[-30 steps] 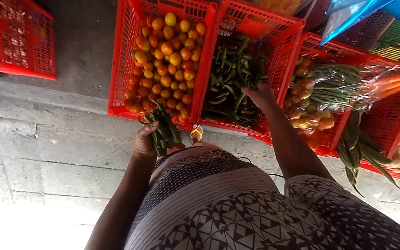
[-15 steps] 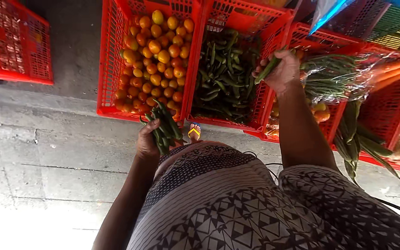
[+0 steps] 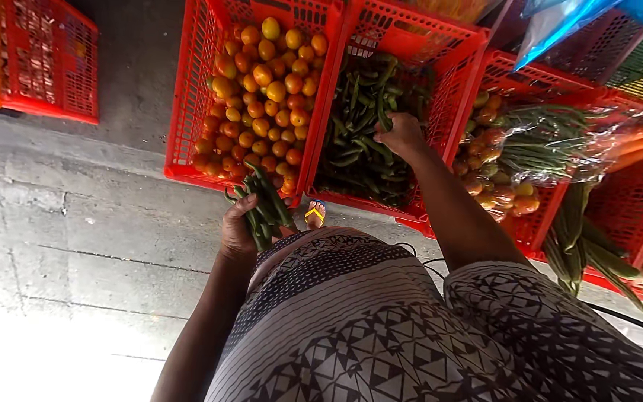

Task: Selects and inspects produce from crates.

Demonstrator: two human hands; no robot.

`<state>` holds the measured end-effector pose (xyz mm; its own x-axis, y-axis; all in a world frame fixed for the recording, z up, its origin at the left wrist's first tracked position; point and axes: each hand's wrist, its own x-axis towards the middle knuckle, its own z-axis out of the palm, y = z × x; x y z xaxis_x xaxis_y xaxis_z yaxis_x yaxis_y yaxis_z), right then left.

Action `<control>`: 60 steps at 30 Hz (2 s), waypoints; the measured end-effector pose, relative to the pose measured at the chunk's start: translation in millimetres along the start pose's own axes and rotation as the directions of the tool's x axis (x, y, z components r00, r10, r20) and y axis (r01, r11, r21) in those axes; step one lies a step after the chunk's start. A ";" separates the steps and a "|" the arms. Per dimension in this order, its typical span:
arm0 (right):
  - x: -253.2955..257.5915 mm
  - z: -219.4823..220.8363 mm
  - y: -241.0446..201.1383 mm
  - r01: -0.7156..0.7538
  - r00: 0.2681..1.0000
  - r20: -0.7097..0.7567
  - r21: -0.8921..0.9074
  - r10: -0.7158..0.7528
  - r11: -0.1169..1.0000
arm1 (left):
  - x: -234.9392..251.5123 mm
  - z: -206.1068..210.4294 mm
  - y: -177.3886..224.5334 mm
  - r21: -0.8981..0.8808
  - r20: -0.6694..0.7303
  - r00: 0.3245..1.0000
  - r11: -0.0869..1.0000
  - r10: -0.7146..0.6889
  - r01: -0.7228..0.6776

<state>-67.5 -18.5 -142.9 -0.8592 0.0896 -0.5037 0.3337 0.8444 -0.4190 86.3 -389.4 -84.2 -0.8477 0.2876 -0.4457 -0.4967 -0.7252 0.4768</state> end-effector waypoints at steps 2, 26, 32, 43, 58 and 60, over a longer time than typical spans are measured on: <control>0.3 19.0 -2.8 0.050 0.997 0.072 -0.174 -0.038 0.983 | 1.9 -2.4 -3.3 -0.018 0.003 1.000 1.000 -0.002 0.002; -24.1 0.6 29.8 -0.255 0.961 0.129 0.076 0.244 0.964 | 5.6 -0.1 -12.7 -0.025 0.009 1.000 0.999 0.026 -0.026; -37.8 24.1 2.2 -0.017 0.965 0.237 -0.374 0.113 0.927 | 5.5 1.3 -20.8 -0.091 0.032 0.999 0.995 -0.031 0.034; 6.5 -48.1 53.0 -0.209 0.974 -0.086 0.012 0.209 0.978 | -3.5 0.1 -31.5 -0.043 -0.013 0.999 0.998 -0.039 0.039; -21.5 -26.6 45.5 -0.247 0.918 -0.197 0.394 0.344 0.885 | -10.1 0.0 -36.3 -0.046 -0.047 0.999 0.999 -0.024 0.022; -25.4 -14.5 46.8 -0.231 0.879 -0.220 0.580 0.423 0.781 | -10.0 -1.9 -38.9 -0.059 -0.050 0.998 0.998 -0.035 0.032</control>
<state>-35.7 26.4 -138.7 -0.6995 0.5519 -0.4540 0.6840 0.3329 -0.6491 114.5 -365.3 -99.7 -0.8193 0.2811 -0.4996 -0.5119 -0.7512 0.4167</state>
